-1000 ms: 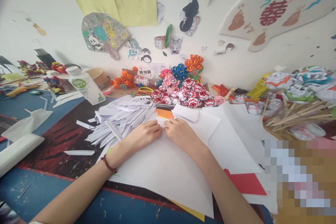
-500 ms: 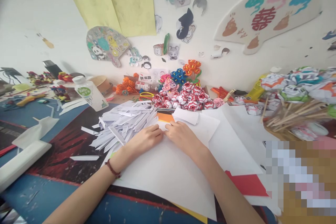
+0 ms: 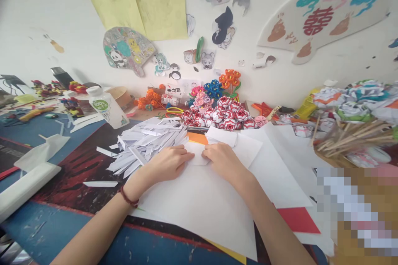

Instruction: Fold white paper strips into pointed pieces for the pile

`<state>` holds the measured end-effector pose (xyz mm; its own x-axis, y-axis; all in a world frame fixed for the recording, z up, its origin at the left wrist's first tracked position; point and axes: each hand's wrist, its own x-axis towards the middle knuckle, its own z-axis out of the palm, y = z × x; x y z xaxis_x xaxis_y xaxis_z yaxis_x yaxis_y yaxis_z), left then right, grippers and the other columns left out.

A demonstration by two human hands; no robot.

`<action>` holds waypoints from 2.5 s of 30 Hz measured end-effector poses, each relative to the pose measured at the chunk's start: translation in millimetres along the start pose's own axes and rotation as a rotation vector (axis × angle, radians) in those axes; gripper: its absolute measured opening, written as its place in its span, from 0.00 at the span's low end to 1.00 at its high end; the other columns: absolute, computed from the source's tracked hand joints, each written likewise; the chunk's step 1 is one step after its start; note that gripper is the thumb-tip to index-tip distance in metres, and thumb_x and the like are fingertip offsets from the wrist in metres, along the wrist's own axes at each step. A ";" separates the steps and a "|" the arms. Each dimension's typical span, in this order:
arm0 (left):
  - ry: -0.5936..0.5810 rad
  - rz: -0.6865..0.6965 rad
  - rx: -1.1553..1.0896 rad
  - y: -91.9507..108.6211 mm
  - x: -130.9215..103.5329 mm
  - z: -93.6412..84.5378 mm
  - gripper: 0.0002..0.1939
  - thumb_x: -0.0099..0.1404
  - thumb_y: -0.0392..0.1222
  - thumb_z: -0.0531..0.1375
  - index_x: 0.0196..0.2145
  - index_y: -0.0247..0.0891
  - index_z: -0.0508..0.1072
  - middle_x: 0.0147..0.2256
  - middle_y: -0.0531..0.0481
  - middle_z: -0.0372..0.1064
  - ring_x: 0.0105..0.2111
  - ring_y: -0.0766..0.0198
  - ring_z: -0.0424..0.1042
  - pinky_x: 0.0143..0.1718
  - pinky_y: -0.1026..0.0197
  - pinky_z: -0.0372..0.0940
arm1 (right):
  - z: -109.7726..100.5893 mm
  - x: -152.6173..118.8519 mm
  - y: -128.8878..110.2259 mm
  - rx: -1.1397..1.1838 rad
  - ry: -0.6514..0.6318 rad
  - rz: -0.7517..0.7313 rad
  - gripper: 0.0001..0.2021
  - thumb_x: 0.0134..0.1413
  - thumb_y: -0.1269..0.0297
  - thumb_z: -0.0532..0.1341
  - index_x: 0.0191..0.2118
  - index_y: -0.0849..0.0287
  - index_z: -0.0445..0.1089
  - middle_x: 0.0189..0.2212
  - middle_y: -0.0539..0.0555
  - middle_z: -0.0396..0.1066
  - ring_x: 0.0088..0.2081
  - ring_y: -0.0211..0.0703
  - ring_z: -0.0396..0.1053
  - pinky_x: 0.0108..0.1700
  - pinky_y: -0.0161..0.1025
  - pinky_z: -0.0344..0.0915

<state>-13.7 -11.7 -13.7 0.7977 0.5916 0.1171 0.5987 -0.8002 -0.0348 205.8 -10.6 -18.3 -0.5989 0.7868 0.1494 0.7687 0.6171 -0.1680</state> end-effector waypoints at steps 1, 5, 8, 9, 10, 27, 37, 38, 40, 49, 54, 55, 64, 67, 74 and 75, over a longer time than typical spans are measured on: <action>0.007 -0.020 -0.004 0.2 0.5 0.2 0.09 0.64 0.34 0.52 0.38 0.37 0.72 0.29 0.47 0.69 0.33 0.59 0.67 0.33 0.59 0.61 | 0.0 -0.3 1.0 0.027 0.000 0.025 0.18 0.46 0.84 0.54 0.34 0.56 0.76 0.31 0.50 0.76 0.35 0.41 0.70 0.36 0.36 0.57; 0.051 -0.156 -0.020 1.5 5.7 8.7 0.12 0.68 0.37 0.50 0.40 0.38 0.73 0.28 0.48 0.70 0.29 0.61 0.70 0.29 0.61 0.60 | 2.5 -1.1 8.0 0.144 0.017 0.129 0.16 0.52 0.77 0.56 0.38 0.51 0.78 0.36 0.49 0.78 0.39 0.43 0.73 0.38 0.36 0.61; 0.113 -0.283 -0.047 2.7 11.4 18.8 0.11 0.68 0.41 0.52 0.41 0.38 0.72 0.30 0.47 0.71 0.30 0.61 0.71 0.29 0.62 0.61 | 5.9 -0.9 14.0 0.229 0.030 0.187 0.14 0.53 0.73 0.58 0.40 0.49 0.77 0.38 0.48 0.78 0.39 0.42 0.73 0.39 0.35 0.63; 0.135 -0.284 -0.063 3.1 13.1 21.6 0.09 0.68 0.41 0.53 0.41 0.38 0.72 0.32 0.48 0.71 0.33 0.61 0.71 0.30 0.62 0.61 | 6.8 -0.6 15.0 0.245 0.037 0.196 0.14 0.53 0.73 0.59 0.40 0.49 0.77 0.37 0.47 0.78 0.39 0.42 0.73 0.38 0.35 0.63; 0.157 -0.281 -0.076 3.5 14.7 23.7 0.08 0.67 0.41 0.54 0.41 0.38 0.71 0.34 0.48 0.71 0.35 0.61 0.71 0.32 0.62 0.62 | 7.3 -0.2 15.2 0.252 0.049 0.203 0.13 0.53 0.73 0.59 0.39 0.49 0.77 0.37 0.47 0.78 0.37 0.41 0.73 0.37 0.35 0.63; 0.293 -0.284 -0.260 0.8 16.7 21.9 0.02 0.64 0.38 0.58 0.33 0.38 0.68 0.33 0.50 0.70 0.37 0.61 0.68 0.37 0.60 0.61 | 12.4 8.3 8.6 0.457 0.180 0.224 0.09 0.54 0.65 0.59 0.26 0.58 0.74 0.23 0.50 0.72 0.26 0.39 0.64 0.30 0.35 0.57; 0.315 -0.348 -0.582 -9.8 14.8 17.2 0.05 0.62 0.34 0.57 0.29 0.36 0.70 0.29 0.52 0.71 0.29 0.67 0.68 0.32 0.65 0.59 | 13.1 9.9 10.0 0.597 0.191 0.220 0.08 0.50 0.67 0.60 0.24 0.60 0.75 0.20 0.50 0.71 0.24 0.37 0.63 0.29 0.34 0.58; 0.306 -0.357 -0.592 -9.8 14.4 16.2 0.05 0.62 0.34 0.57 0.29 0.36 0.71 0.28 0.52 0.71 0.29 0.67 0.67 0.31 0.65 0.59 | 12.9 10.1 9.5 0.603 0.187 0.218 0.08 0.50 0.67 0.60 0.23 0.60 0.74 0.20 0.50 0.71 0.24 0.37 0.63 0.30 0.34 0.58; 0.296 -0.364 -0.592 -8.8 13.8 14.3 0.05 0.62 0.36 0.57 0.30 0.36 0.72 0.28 0.52 0.71 0.28 0.67 0.66 0.30 0.65 0.58 | 12.7 10.4 8.0 0.608 0.185 0.220 0.08 0.50 0.67 0.60 0.23 0.60 0.74 0.20 0.50 0.70 0.24 0.37 0.62 0.30 0.34 0.58; 0.290 -0.299 -0.695 -1.4 15.0 9.3 0.07 0.62 0.40 0.59 0.29 0.36 0.74 0.28 0.52 0.72 0.28 0.68 0.66 0.32 0.66 0.58 | 8.9 10.2 -1.5 0.703 0.163 0.176 0.10 0.52 0.63 0.61 0.25 0.62 0.74 0.22 0.53 0.72 0.25 0.38 0.64 0.29 0.35 0.59; 0.261 -0.347 -0.769 -6.6 11.4 -2.3 0.10 0.63 0.43 0.57 0.30 0.36 0.75 0.27 0.52 0.72 0.26 0.68 0.64 0.30 0.66 0.57 | -0.3 7.0 1.6 0.791 0.171 0.166 0.10 0.51 0.63 0.61 0.25 0.63 0.74 0.22 0.53 0.72 0.25 0.38 0.64 0.30 0.35 0.61; 0.263 -0.379 -0.766 -7.7 10.4 -4.2 0.11 0.63 0.43 0.57 0.29 0.36 0.75 0.27 0.52 0.72 0.26 0.68 0.64 0.29 0.66 0.57 | -2.1 6.3 2.8 0.813 0.172 0.169 0.10 0.51 0.63 0.61 0.25 0.63 0.74 0.22 0.53 0.72 0.26 0.39 0.64 0.31 0.35 0.61; 0.345 -0.470 -0.723 -9.3 8.8 -6.3 0.12 0.65 0.45 0.55 0.31 0.36 0.75 0.28 0.52 0.73 0.27 0.67 0.65 0.30 0.66 0.58 | 0.6 6.6 11.1 0.829 0.167 0.160 0.10 0.50 0.61 0.63 0.27 0.62 0.76 0.26 0.53 0.71 0.28 0.38 0.64 0.31 0.35 0.59; 0.455 -0.530 -0.661 -10.2 8.5 -7.6 0.13 0.66 0.46 0.54 0.42 0.39 0.73 0.37 0.50 0.74 0.30 0.67 0.67 0.33 0.64 0.60 | 1.4 7.1 13.9 0.877 0.240 0.290 0.12 0.50 0.57 0.64 0.28 0.62 0.76 0.25 0.53 0.71 0.26 0.37 0.64 0.28 0.35 0.58; 0.426 -0.462 -0.681 3.7 12.1 -1.0 0.11 0.65 0.47 0.56 0.37 0.38 0.72 0.31 0.53 0.71 0.26 0.69 0.65 0.29 0.66 0.58 | 1.8 10.6 -2.8 1.348 0.178 0.392 0.16 0.47 0.54 0.66 0.35 0.64 0.73 0.27 0.57 0.75 0.28 0.44 0.74 0.30 0.39 0.68; 0.418 -0.438 -0.694 6.2 12.8 -0.3 0.10 0.65 0.47 0.56 0.35 0.38 0.72 0.29 0.53 0.70 0.26 0.69 0.64 0.29 0.66 0.58 | 2.5 11.3 -6.0 1.384 0.148 0.377 0.17 0.47 0.54 0.66 0.36 0.64 0.73 0.28 0.58 0.76 0.29 0.46 0.75 0.32 0.40 0.70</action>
<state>0.2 -9.1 -12.1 0.3382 0.8801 0.3333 0.5551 -0.4725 0.6845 193.8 -5.3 -18.1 -0.3185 0.9473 -0.0327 -0.0088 -0.0374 -0.9993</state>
